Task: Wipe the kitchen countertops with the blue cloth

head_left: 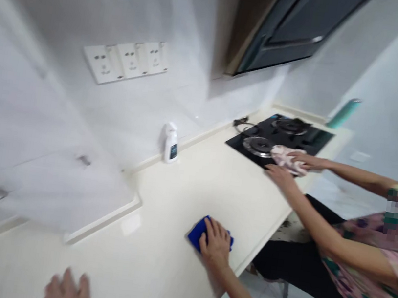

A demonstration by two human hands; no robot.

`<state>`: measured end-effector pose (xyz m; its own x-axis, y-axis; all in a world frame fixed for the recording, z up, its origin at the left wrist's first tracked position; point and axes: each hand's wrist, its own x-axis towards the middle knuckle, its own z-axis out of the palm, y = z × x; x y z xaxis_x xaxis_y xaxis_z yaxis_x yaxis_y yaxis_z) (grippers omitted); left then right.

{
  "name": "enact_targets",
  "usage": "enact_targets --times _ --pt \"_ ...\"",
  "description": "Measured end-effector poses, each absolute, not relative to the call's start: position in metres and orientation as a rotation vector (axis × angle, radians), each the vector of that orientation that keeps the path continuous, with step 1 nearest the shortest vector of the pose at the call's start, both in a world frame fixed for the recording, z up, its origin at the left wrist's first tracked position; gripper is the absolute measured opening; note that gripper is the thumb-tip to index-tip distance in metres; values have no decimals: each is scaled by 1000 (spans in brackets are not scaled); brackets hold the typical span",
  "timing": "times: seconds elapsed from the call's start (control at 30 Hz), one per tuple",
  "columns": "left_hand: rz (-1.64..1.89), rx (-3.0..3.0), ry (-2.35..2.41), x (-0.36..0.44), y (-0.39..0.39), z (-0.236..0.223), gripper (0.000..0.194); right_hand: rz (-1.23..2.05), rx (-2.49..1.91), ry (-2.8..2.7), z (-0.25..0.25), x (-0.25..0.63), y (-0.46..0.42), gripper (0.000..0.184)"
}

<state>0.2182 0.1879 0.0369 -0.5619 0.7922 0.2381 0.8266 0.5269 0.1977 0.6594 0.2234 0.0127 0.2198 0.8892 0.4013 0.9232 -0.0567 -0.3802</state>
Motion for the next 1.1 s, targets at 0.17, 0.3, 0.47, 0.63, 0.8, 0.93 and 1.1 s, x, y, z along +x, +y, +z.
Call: enact_targets --times 0.17,0.3,0.47,0.63,0.8,0.93,1.1 --pt "-335 -1411 -2734 222 170 43 70 -91 -1969 -1732 3 656 218 54" --pt "-353 -1423 -2811 220 168 39 70 -105 -2014 -1771 5 618 214 52" --pt "-445 -1465 -2832 217 163 32 69 32 -1848 -1969 16 517 205 53" --pt "-423 -1538 -2869 209 157 33 73 219 -1552 -2273 28 423 164 57" --pt "-389 -1824 -2777 158 156 40 63 399 -1221 -2506 41 410 120 73" --pt "-463 -1785 -2761 111 166 45 61 480 -1069 -2598 48 438 108 92" --pt "-556 -1634 -2748 101 171 34 65 444 -998 -2650 41 458 105 66"
